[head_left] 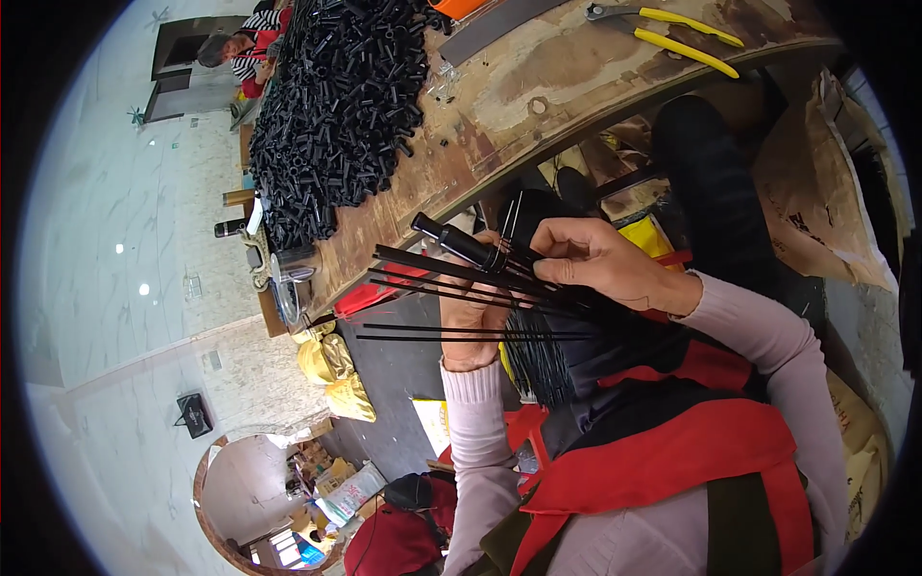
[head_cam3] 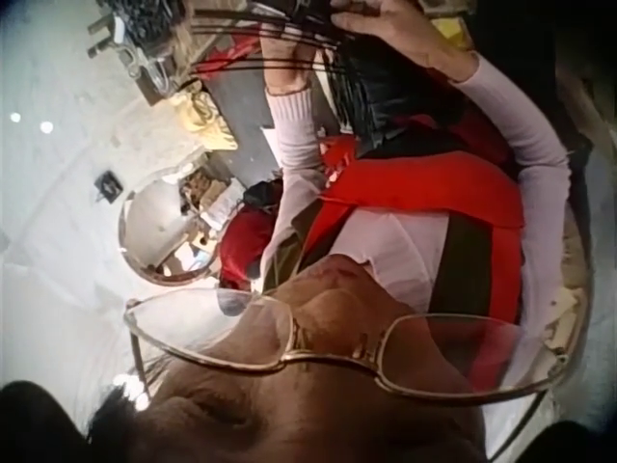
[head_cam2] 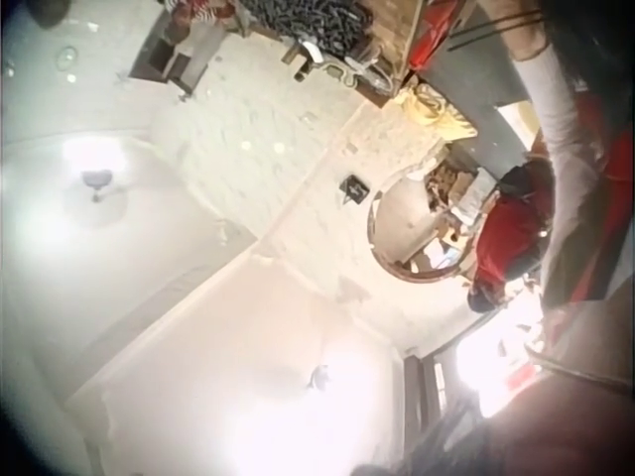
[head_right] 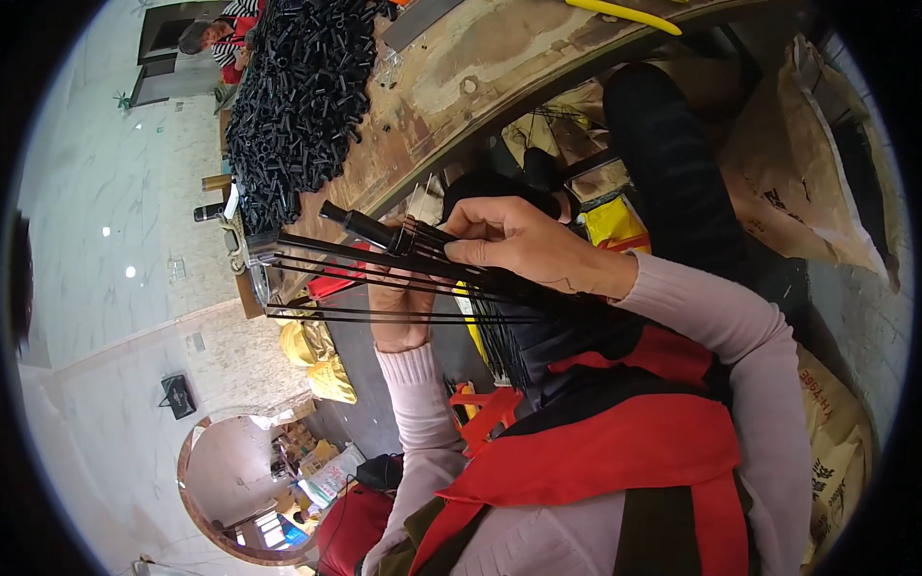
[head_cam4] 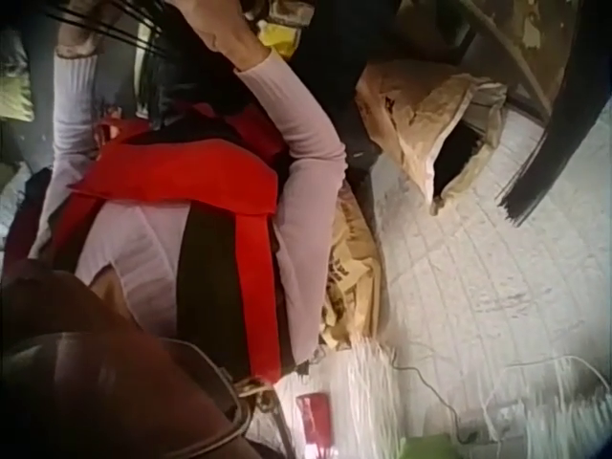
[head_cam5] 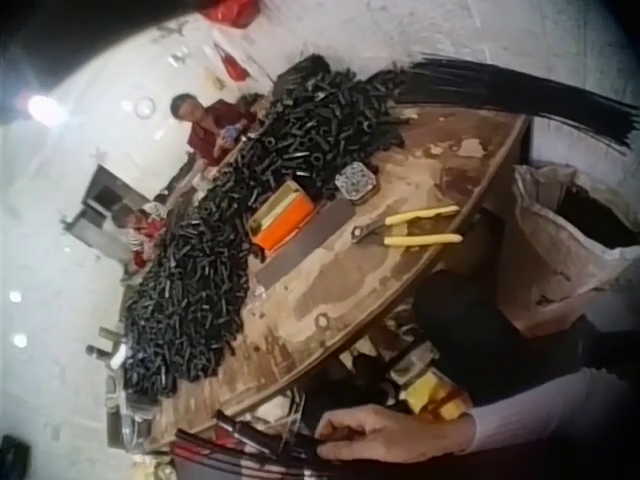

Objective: Manually assembling and cutting black plastic rod components at a factory workbench.

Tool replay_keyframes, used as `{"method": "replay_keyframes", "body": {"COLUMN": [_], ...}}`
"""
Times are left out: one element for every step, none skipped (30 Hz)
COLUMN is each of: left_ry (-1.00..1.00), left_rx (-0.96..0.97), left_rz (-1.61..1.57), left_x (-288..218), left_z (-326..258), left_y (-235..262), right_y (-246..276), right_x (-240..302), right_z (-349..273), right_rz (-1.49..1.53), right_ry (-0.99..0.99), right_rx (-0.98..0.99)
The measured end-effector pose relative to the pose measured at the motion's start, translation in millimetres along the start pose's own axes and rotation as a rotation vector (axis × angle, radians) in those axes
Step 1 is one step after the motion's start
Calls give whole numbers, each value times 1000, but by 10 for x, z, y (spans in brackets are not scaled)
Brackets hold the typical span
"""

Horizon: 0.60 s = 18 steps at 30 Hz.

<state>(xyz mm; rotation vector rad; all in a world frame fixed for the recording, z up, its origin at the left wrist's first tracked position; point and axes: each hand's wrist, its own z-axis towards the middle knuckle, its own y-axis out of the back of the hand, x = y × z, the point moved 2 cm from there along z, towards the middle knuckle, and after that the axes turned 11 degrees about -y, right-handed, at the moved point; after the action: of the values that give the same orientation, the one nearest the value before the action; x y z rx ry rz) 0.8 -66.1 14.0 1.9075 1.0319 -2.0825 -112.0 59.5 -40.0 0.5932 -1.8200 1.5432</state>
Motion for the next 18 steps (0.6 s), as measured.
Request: {"method": "replay_keyframes", "body": {"left_ry": [3, 6, 7, 13, 19, 19, 7, -3, 102, 104, 35, -34, -2, -2, -19, -36, 9, 10], "left_rx": [14, 28, 31, 38, 48, 53, 59, 65, -3, -1, 21, 43, 106, 105, 102, 98, 119, 119], "left_rz": [-4, -12, -11, -9, -5, -4, -2, 0, -44, -45, -16, 13, -40, -40, 4, 47, 27, 28], "left_x": [-9, -5, -1, 4, 1, 7, 15, 15, 2, 24, 42, 41, 24, 27, 37, 38, 19, 19], "left_z": [2, 5, 15, 29, 42, 46, 46, 52, 49, 50, 60, 69, 72, 73, 80, 83, 92, 90], "left_y": [25, 42, 53, 61, 68, 94, 129, 139, 140, 142, 139, 130, 112, 121, 140, 153, 152, 154], "right_y": [6, 13, 16, 17, 15, 12, 6, 7, 8, 6, -4, -12, -18, -27, -36, -44, -44, -42], "right_x": [-4, 6, 17, 23, 22, 8, 2, 4, 6, 4, -2, -9, -12, -14, -13, -10, 11, 40], "right_z": [9, 6, 0, -5, -1, 8, 9, 4, -2, -10, -18, -31, -39, -49, -58, -67, -74, -80], "right_rz": [3, 4, 27, 50, 50, 98, 145, 145, 122, 99, 99, 48, -3, -2, -6, -10, -9, -16], "right_ry": [-16, -14, -35, -56, -52, -70, -89, -86, -85, -84, -82, -51, -21, -21, -20, -19, -19, -28], "right_rx": [12, 10, 9, 9, 6, 18, 30, 27, 20, 14, 14, -14, -42, -42, -44, -47, -46, -31]}}
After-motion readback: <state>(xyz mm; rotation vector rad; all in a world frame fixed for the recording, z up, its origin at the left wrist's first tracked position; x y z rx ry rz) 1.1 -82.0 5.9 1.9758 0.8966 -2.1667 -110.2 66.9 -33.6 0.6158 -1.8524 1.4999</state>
